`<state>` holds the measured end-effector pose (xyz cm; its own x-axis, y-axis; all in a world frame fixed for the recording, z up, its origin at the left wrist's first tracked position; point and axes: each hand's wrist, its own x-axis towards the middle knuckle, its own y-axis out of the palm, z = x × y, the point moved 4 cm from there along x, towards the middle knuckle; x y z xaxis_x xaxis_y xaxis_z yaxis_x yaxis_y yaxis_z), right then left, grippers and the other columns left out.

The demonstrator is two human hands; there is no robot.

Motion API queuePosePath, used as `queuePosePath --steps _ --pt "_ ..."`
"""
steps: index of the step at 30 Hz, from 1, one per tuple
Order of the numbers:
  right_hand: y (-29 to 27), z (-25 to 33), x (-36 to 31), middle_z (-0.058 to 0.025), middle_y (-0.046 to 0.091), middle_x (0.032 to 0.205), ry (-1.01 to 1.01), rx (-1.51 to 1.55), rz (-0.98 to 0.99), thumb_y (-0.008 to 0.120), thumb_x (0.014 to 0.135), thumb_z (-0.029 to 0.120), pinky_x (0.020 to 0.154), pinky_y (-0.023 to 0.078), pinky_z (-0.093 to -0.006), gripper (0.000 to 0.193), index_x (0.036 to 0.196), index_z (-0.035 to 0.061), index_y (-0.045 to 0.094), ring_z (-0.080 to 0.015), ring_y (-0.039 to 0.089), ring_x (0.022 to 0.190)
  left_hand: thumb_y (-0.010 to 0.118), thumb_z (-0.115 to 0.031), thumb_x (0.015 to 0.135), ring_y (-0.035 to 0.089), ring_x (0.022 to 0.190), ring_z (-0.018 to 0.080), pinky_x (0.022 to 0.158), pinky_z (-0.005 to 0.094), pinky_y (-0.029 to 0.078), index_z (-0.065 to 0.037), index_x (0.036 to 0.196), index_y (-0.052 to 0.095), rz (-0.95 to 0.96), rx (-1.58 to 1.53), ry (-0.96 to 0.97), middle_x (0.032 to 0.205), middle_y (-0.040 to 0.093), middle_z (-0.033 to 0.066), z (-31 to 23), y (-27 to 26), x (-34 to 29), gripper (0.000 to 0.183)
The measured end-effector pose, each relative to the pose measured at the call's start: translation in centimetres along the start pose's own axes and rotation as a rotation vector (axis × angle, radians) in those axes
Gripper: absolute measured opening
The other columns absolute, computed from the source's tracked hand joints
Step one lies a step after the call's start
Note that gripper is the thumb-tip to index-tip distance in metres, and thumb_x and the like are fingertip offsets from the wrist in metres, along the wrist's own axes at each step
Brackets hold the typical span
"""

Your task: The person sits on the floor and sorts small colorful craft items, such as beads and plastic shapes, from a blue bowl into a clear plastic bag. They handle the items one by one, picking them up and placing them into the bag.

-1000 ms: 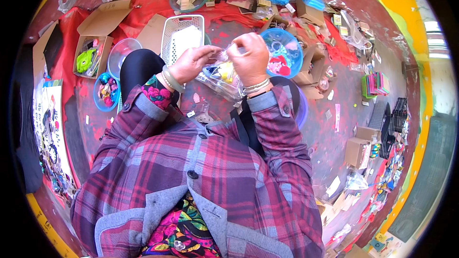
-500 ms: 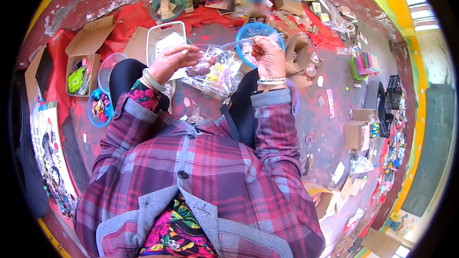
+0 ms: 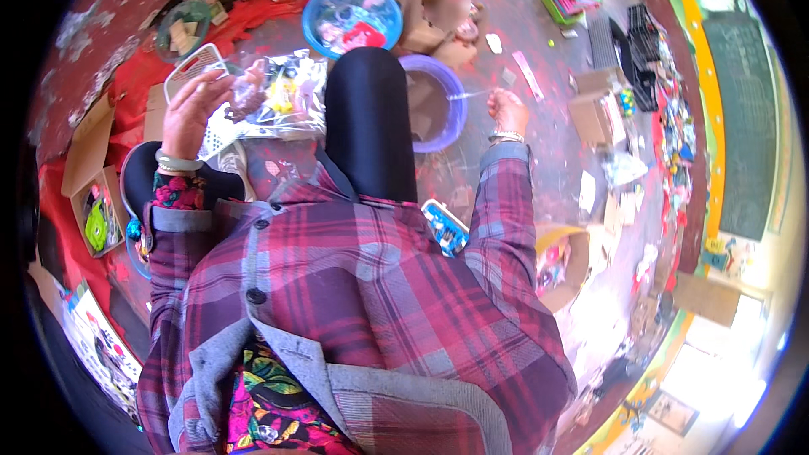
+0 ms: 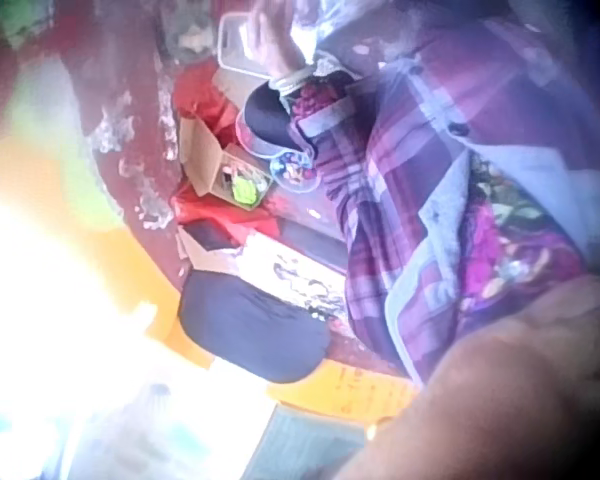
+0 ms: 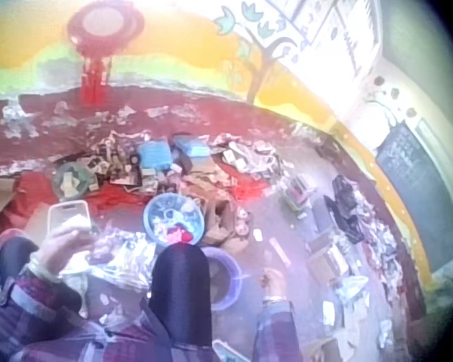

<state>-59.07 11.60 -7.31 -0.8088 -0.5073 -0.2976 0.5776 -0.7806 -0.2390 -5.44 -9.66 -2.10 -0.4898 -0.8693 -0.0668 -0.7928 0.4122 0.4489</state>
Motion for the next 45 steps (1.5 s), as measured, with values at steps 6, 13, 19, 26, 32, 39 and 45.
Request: queuePosePath --steps 6,13,19,26,32,39,45 --pt "-10.1 -10.8 -1.4 -0.0043 0.063 0.070 0.194 -0.382 -0.153 0.056 0.082 0.014 0.046 0.045 -0.0245 0.013 0.080 0.0037 0.063 -0.0115 0.062 0.059 0.044 -0.013 0.093 0.055 0.106 0.0257 0.091 0.0343 0.046 0.008 0.116 0.048 0.019 -0.006 -0.031 0.113 0.055 0.0175 0.6 0.3 0.5 0.032" --pt "-12.8 -17.2 -3.3 -0.0069 0.063 0.068 0.343 -0.568 -0.121 0.059 0.079 0.012 0.043 0.044 -0.0254 0.011 0.081 0.0021 0.064 -0.0128 0.060 0.055 0.043 -0.013 0.093 0.055 0.107 0.0258 0.092 0.0346 0.045 0.009 0.117 0.047 0.005 0.008 -0.051 0.115 0.053 0.0177 1.1 0.0 0.8 0.033" --pt "-13.2 -19.1 -1.6 -0.0083 0.065 0.076 -0.074 -1.569 0.285 0.064 0.074 0.014 0.053 0.045 -0.0325 0.010 0.083 0.0100 0.067 -0.0136 0.063 0.071 0.043 -0.013 0.093 0.054 0.107 0.0266 0.093 0.0342 0.044 0.009 0.118 0.046 -0.015 0.037 -0.042 0.115 0.054 0.0192 1.1 -0.4 0.7 0.033" --pt "-17.5 -22.8 -0.2 -0.0078 0.066 0.091 0.376 -0.698 0.108 0.054 0.084 0.024 0.060 0.049 -0.0373 0.038 0.121 0.0145 0.049 -0.0190 0.064 0.081 0.043 -0.013 0.093 0.055 0.106 0.0252 0.092 0.0330 0.045 0.008 0.117 0.047 0.006 0.012 -0.044 0.114 0.054 0.0186 1.4 0.1 0.9 0.033" --pt "-10.6 -14.6 -5.8 -0.0092 0.064 0.085 0.656 -0.225 0.005 0.054 0.086 0.023 0.053 0.049 -0.0330 0.039 0.122 0.0104 0.044 -0.0200 0.063 0.066 0.042 -0.013 0.093 0.055 0.106 0.0255 0.092 0.0324 0.045 0.008 0.118 0.047 -0.007 0.045 -0.051 0.112 0.056 0.0208 0.6 -0.2 0.3 0.033" --pt "-16.9 -20.0 -0.5 -0.0121 0.062 0.084 0.651 -0.846 0.364 0.058 0.082 0.037 0.048 0.049 -0.0329 0.047 0.114 0.0050 0.048 -0.0195 0.061 0.057 0.041 -0.012 0.093 0.055 0.106 0.0255 0.092 0.0322 0.045 0.009 0.118 0.046 0.029 0.004 -0.034 0.112 0.055 0.0213 0.8 0.7 0.7 0.033" --pt "-10.1 -12.2 -6.4 -0.0136 0.062 0.086 0.700 -0.911 0.249 0.062 0.079 0.039 0.049 0.049 -0.0332 0.044 0.108 0.0057 0.058 -0.0175 0.061 0.058 0.040 -0.013 0.093 0.056 0.105 0.0258 0.092 0.0325 0.045 0.009 0.118 0.046 -0.004 0.071 -0.047 0.112 0.056 0.0218 0.0 -0.2 -0.2 0.033"
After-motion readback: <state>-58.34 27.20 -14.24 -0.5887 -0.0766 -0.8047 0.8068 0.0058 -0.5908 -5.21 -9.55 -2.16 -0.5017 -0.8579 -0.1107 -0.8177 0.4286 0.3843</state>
